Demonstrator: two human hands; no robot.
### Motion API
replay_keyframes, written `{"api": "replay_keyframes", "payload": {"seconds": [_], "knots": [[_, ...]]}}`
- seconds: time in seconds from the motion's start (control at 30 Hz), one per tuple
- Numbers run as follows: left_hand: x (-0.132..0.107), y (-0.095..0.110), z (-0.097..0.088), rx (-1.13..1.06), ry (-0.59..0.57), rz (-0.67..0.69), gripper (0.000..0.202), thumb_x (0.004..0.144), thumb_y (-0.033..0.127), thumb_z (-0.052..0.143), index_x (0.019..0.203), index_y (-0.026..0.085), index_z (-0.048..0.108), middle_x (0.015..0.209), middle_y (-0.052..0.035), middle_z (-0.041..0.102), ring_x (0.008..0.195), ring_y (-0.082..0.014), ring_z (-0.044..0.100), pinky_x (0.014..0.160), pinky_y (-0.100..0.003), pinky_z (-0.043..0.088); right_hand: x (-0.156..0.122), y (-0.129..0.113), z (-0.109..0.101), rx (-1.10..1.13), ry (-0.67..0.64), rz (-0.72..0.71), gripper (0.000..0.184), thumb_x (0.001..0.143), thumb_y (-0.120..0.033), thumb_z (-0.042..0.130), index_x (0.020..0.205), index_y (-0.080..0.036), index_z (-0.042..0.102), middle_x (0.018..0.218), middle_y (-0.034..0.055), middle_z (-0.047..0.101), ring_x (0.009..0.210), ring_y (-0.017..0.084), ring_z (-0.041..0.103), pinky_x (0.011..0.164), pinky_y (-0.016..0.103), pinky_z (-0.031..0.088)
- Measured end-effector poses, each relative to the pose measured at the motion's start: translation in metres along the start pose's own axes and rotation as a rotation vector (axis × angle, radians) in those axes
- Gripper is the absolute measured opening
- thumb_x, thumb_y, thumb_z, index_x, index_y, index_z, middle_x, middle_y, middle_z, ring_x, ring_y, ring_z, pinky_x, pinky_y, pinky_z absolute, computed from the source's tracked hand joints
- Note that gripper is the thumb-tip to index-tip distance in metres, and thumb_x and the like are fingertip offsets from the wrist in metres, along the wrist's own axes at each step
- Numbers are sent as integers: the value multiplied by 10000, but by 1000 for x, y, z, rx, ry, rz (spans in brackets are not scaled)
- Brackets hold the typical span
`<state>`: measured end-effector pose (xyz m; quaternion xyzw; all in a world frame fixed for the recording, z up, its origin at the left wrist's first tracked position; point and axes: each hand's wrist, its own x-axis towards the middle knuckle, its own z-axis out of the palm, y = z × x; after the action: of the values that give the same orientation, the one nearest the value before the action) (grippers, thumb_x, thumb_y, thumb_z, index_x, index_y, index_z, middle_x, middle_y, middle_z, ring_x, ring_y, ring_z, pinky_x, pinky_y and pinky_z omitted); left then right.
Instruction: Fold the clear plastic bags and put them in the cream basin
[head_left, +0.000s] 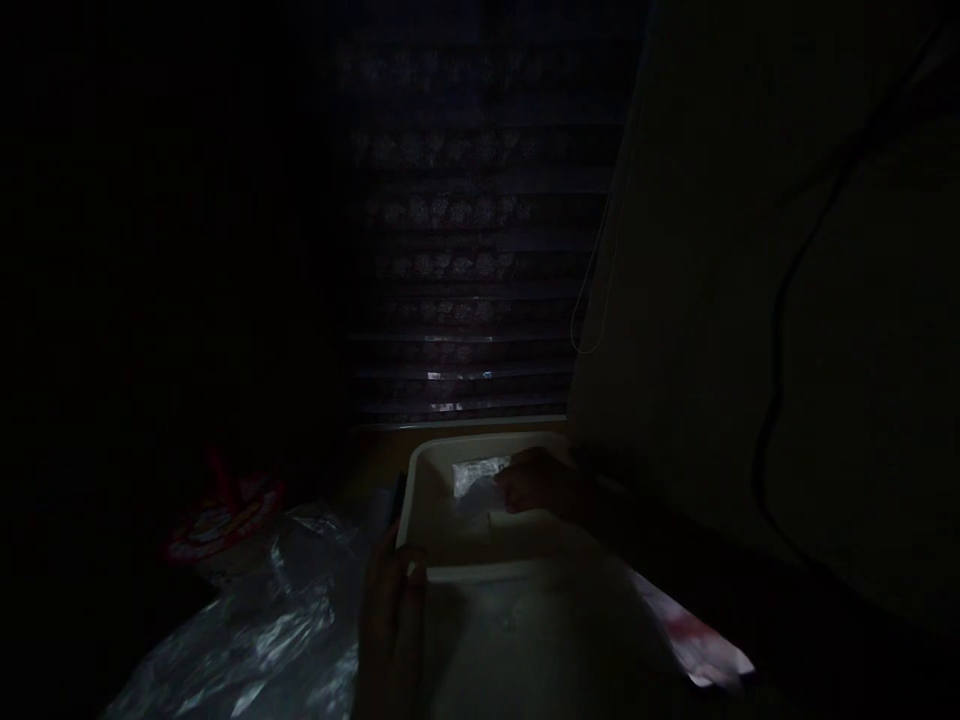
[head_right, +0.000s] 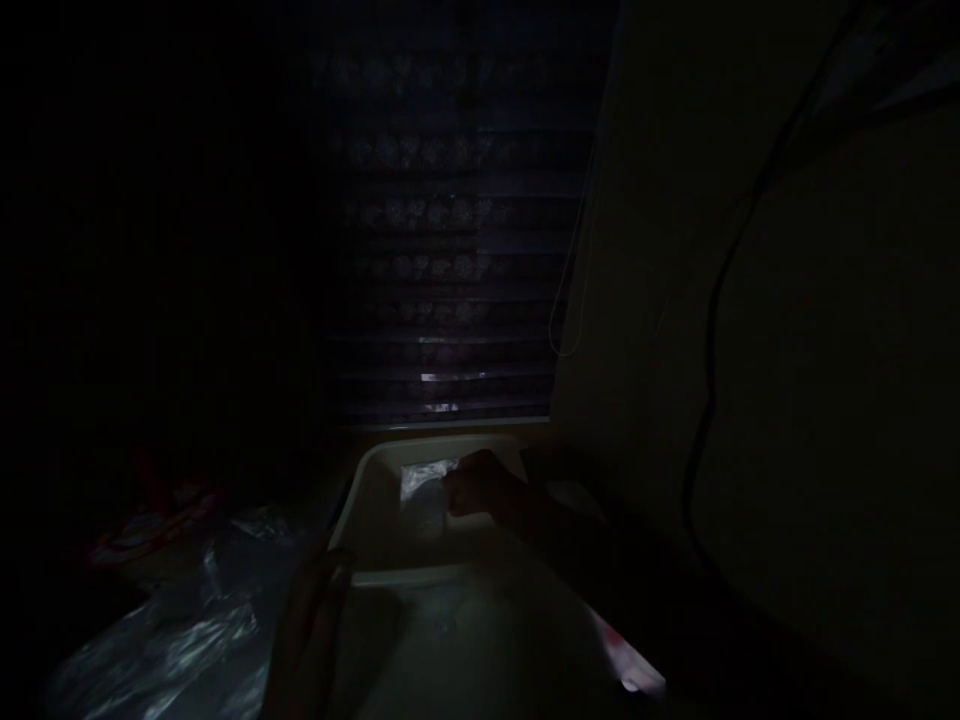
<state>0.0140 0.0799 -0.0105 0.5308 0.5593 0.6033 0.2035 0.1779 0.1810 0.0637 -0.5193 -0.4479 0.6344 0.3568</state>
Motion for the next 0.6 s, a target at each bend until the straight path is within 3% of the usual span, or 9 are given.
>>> {"api": "replay_keyframes", "payload": {"seconds": [0.1,0.23,0.43,0.6], "knots": [[-6,-3,5,4,35,15,228,809,350,323,927,225,472,1215,-26,357,1140,-193,300,938,-346,255,10,7,1,-27,-111,91,98,628,-70,480,541,-109,503,467,14,526,435,104,512,563,294,435],[-5,-12,4,55,11,115,216,817,341,316,858,247,506,1184,-17,396,1107,-206,357,871,-330,353,22,22,4,-36,-201,180,217,715,-110,363,550,-114,503,507,32,523,457,106,518,608,304,421],[-4,-14,-1,150,-37,210,201,816,323,329,850,254,514,1167,-12,424,1100,-205,373,850,-326,384,42,39,7,-103,-182,239,252,760,-177,330,578,-135,498,510,22,527,448,105,524,594,295,429],[-11,-7,3,96,-8,128,227,838,303,273,954,246,460,1253,-11,319,1147,-185,306,914,-326,317,39,30,9,-260,-123,258,191,767,-186,394,616,-123,493,483,23,530,451,112,539,577,289,443]]}}
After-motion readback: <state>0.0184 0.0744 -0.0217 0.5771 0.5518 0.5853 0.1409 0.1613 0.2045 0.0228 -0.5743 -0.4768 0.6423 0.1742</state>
